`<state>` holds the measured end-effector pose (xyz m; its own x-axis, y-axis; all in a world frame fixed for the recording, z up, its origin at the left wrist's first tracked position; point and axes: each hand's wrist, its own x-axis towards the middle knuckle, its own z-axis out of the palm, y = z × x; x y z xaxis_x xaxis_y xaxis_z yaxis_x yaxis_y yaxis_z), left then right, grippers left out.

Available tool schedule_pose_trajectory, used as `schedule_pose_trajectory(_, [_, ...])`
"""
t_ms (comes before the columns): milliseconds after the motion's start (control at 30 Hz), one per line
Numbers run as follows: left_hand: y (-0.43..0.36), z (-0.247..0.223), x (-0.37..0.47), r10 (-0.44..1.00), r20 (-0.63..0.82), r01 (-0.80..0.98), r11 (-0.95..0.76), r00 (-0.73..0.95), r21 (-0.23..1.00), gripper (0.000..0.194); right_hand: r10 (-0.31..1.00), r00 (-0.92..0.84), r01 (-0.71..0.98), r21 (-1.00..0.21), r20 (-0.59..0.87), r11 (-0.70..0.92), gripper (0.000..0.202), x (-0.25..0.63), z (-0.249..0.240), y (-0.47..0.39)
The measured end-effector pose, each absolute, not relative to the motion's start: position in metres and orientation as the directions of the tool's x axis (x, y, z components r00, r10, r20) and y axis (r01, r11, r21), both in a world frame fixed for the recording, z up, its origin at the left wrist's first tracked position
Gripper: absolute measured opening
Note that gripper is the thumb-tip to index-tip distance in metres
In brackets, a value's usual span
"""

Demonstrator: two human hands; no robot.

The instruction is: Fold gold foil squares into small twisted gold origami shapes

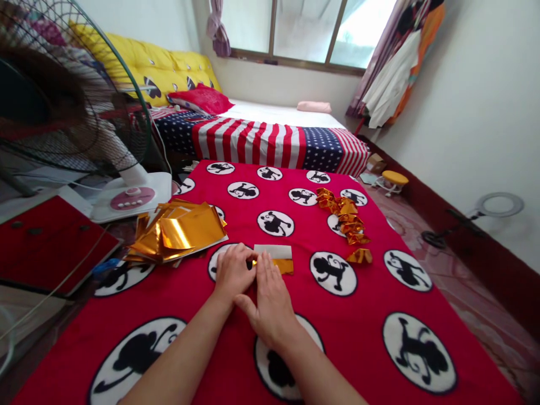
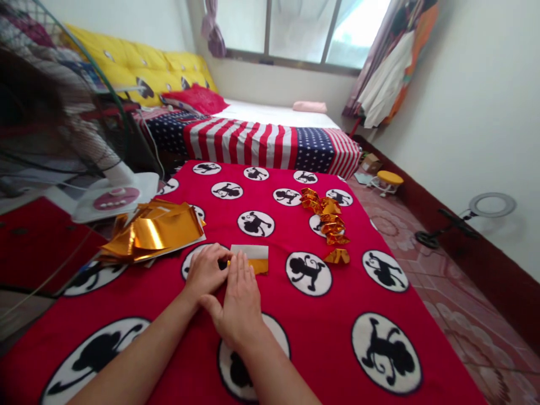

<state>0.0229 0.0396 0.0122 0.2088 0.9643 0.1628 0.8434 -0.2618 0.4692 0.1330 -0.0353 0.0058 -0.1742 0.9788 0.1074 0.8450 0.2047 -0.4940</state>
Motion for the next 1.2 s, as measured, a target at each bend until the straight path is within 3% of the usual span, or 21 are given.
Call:
schedule_pose_trajectory(167, [0.038,0.014,0.024,0.960,0.182,0.822,-0.278,0.215,0.498,0.016,0.990,-0.125,0.932,-0.335,0.066,0.140,0.092,0.174,0.004,-0.045])
schedule_pose_trajectory(333, [0.038,0.016,0.022,0.959,0.175,0.830,-0.281,0.223,0.482,0.017,0.989,-0.092,0.964,-0.240,0.114,0.117,0.081,0.195,-0.001,-0.051])
schedule_pose_trajectory(467, [0.030,0.027,0.027,0.957,0.164,0.865,-0.288,0.240,0.410,0.013,0.987,-0.084,0.968,-0.223,0.137,0.113,0.079,0.195,-0.006,-0.051])
schedule_pose_trajectory(533, [0.021,0.034,0.037,0.934,0.251,0.880,-0.330,0.252,0.342,0.016,0.985,-0.085,0.970,-0.215,0.150,0.116,0.078,0.194,-0.008,-0.051])
schedule_pose_trajectory(633, [0.005,0.039,0.059,0.871,0.276,0.787,-0.487,0.406,0.379,0.030,0.980,-0.094,0.974,-0.190,0.173,0.127,0.072,0.194,-0.012,-0.052])
schedule_pose_trajectory(700, [-0.004,0.035,0.072,0.769,0.199,0.631,-0.619,0.607,0.467,0.048,0.977,-0.118,0.973,-0.175,0.176,0.149,0.067,0.194,-0.013,-0.052])
schedule_pose_trajectory(767, [-0.007,0.027,0.080,0.707,0.120,0.558,-0.640,0.697,0.528,0.065,0.978,-0.132,0.973,-0.170,0.159,0.159,0.065,0.193,-0.013,-0.052])
schedule_pose_trajectory(900, [-0.005,0.012,0.075,0.700,0.069,0.579,-0.638,0.711,0.508,0.079,0.986,-0.094,0.978,-0.172,0.134,0.117,0.069,0.194,-0.012,-0.052])
schedule_pose_trajectory(1200, [0.005,0.003,0.026,0.748,0.082,0.697,-0.647,0.659,0.309,0.080,0.979,-0.098,0.976,-0.177,0.178,0.130,0.069,0.193,-0.010,-0.052])
